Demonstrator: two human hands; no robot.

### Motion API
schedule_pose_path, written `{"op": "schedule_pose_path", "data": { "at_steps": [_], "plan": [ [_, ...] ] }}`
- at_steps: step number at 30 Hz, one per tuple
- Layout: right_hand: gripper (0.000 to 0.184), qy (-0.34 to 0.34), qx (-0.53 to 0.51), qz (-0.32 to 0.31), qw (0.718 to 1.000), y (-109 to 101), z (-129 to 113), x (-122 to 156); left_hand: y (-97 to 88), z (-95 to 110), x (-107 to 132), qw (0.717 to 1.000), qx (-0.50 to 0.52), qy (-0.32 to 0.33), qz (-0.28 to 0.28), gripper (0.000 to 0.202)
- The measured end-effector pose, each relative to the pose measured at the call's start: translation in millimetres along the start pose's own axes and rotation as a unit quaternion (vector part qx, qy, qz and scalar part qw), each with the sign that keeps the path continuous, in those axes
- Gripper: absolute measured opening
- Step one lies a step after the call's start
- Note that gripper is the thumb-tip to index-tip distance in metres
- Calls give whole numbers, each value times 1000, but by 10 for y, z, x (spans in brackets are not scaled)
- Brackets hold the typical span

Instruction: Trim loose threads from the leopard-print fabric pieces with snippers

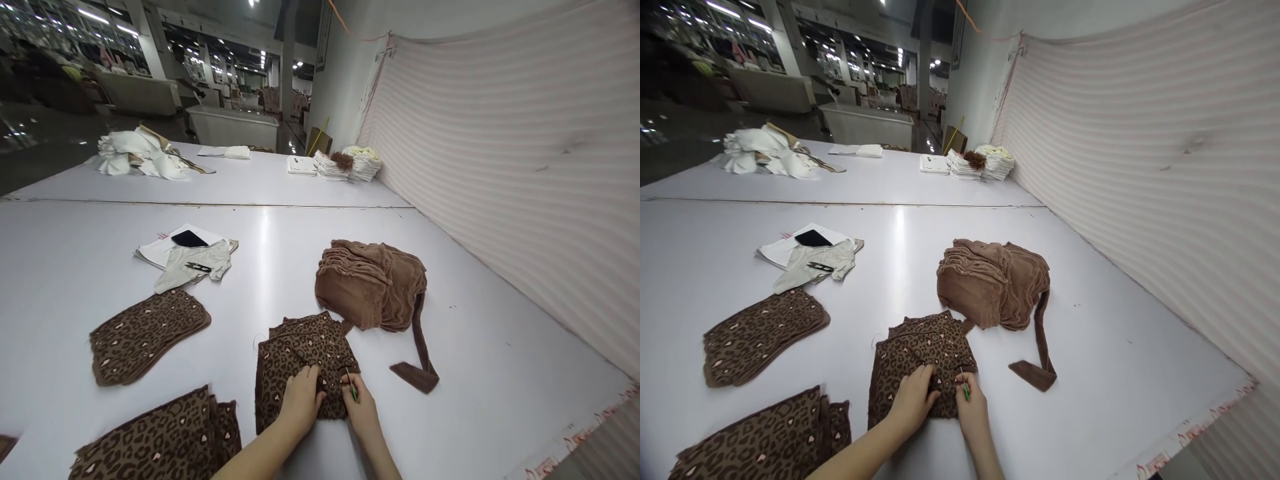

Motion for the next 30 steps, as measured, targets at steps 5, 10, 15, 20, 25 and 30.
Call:
{"op": "schedule_pose_path", "data": {
  "at_steps": [5,10,15,20,25,30],
  "plan": [
    [35,-94,111,40,988,-17,-189,20,120,-98,-71,1000,12,6,-7,43],
    [39,-140,225,-24,964,264,-275,-23,144,-154,-55,1000,19,5,-6,34],
    [20,-165,252,-8,954,285,-316,-65,70,-131,-15,999,39,1,16,23],
    [16,-185,241,-9,953,236,-469,9,-109,-22,-3,991,89,32,99,21],
    [20,-209,256,-18,944,282,-609,104,-359,105,27,982,74,77,158,11],
    [18,-254,249,-24,934,344,-732,181,-525,151,70,981,63,103,152,17]
  ]
}}
Point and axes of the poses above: each hand's wrist, its own x-axis away from the middle knuckle, its own y-axis out of the palm, z = x × y, the point moved 9 cm from there along -x, towards the middle knuckle, and after that the axes turned 10 degrees about y, right-handed, at the moved point
